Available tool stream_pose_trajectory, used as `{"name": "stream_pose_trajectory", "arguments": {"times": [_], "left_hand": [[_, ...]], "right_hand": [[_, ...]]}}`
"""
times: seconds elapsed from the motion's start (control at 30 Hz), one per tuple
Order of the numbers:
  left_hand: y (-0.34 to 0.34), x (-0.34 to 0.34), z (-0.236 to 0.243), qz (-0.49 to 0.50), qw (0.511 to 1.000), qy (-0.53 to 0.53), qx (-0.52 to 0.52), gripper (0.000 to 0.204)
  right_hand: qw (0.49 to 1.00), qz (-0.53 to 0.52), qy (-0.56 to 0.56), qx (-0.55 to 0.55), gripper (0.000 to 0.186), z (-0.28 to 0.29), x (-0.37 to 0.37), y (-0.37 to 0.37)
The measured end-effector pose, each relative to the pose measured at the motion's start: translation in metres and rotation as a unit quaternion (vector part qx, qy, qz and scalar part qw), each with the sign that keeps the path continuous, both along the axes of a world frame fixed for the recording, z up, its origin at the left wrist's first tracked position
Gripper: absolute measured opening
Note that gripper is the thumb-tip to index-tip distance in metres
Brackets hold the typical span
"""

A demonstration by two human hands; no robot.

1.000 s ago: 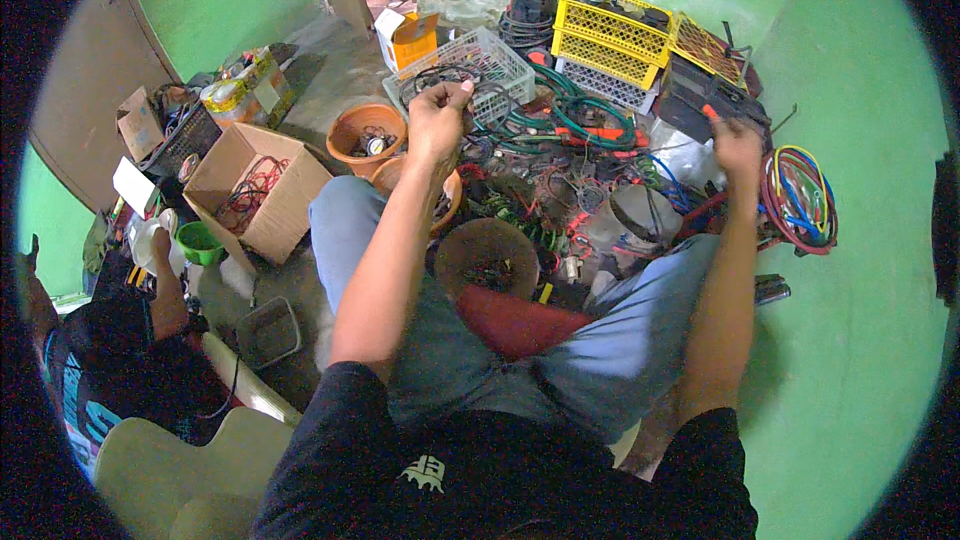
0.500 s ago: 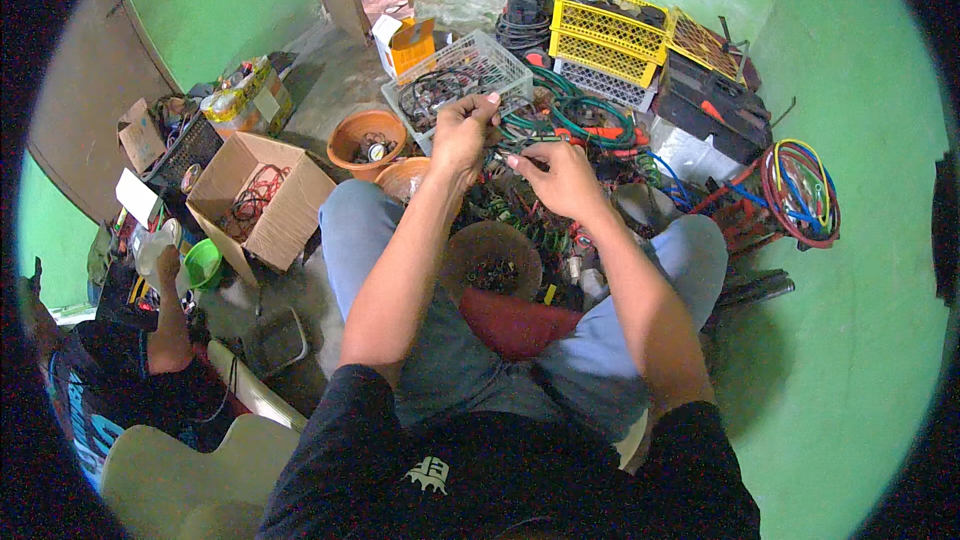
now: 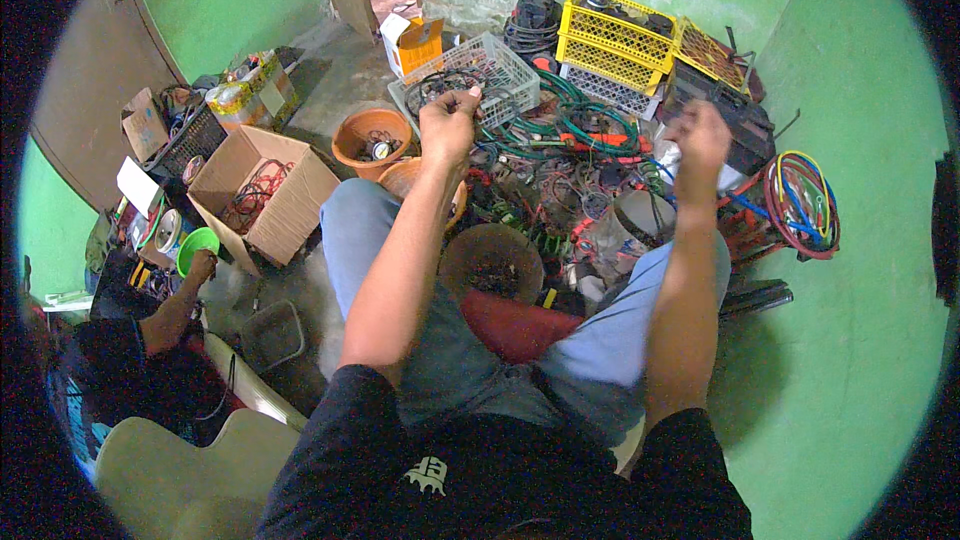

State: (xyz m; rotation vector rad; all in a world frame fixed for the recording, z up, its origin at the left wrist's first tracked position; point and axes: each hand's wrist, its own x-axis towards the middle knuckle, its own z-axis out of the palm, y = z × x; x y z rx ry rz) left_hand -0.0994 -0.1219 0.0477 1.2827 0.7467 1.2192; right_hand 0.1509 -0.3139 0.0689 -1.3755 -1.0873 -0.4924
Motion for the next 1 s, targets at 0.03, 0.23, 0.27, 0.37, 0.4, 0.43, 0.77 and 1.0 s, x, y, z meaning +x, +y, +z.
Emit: {"name": "stream_pose_trajectory", "arguments": {"times": [0.03, 0.23, 0.27, 0.37, 0.4, 0.43, 0.77, 1.0], "left_hand": [[0.001, -0.001, -0.001, -0.007, 1.000, 0.010, 0.004, 0.027], [-0.003, -0.004, 0.001, -0.099, 0.994, 0.037, -0.022, 0.028], [-0.005, -0.001, -0.001, -0.115, 0.993, 0.032, -0.023, 0.028], [-0.022, 0.005, 0.006, -0.166, 0.986, 0.022, -0.027, 0.029], [-0.021, 0.007, 0.000, -0.167, 0.986, 0.015, -0.024, 0.030], [-0.023, 0.011, -0.002, -0.172, 0.985, 0.008, -0.022, 0.030], [-0.020, 0.004, -0.006, -0.155, 0.966, 0.176, 0.112, 0.021], [-0.037, -0.002, 0.013, -0.282, 0.921, 0.209, 0.167, 0.027]], "right_hand": [[0.991, -0.014, 0.131, 0.022, 0.013, 0.004, 0.017, -0.010], [0.946, -0.166, -0.040, -0.277, 0.029, -0.001, 0.012, -0.038], [0.928, -0.165, -0.075, -0.326, 0.030, -0.003, -0.006, -0.030], [0.951, 0.018, 0.024, -0.308, 0.035, -0.004, -0.057, -0.004], [0.942, 0.112, 0.081, -0.305, 0.031, -0.010, -0.073, 0.008], [0.935, 0.143, 0.089, -0.313, 0.028, -0.011, -0.086, 0.014], [0.956, 0.058, 0.052, -0.281, 0.014, 0.001, -0.110, 0.021], [0.979, 0.051, -0.027, -0.194, 0.010, 0.007, -0.096, 0.016]]}}
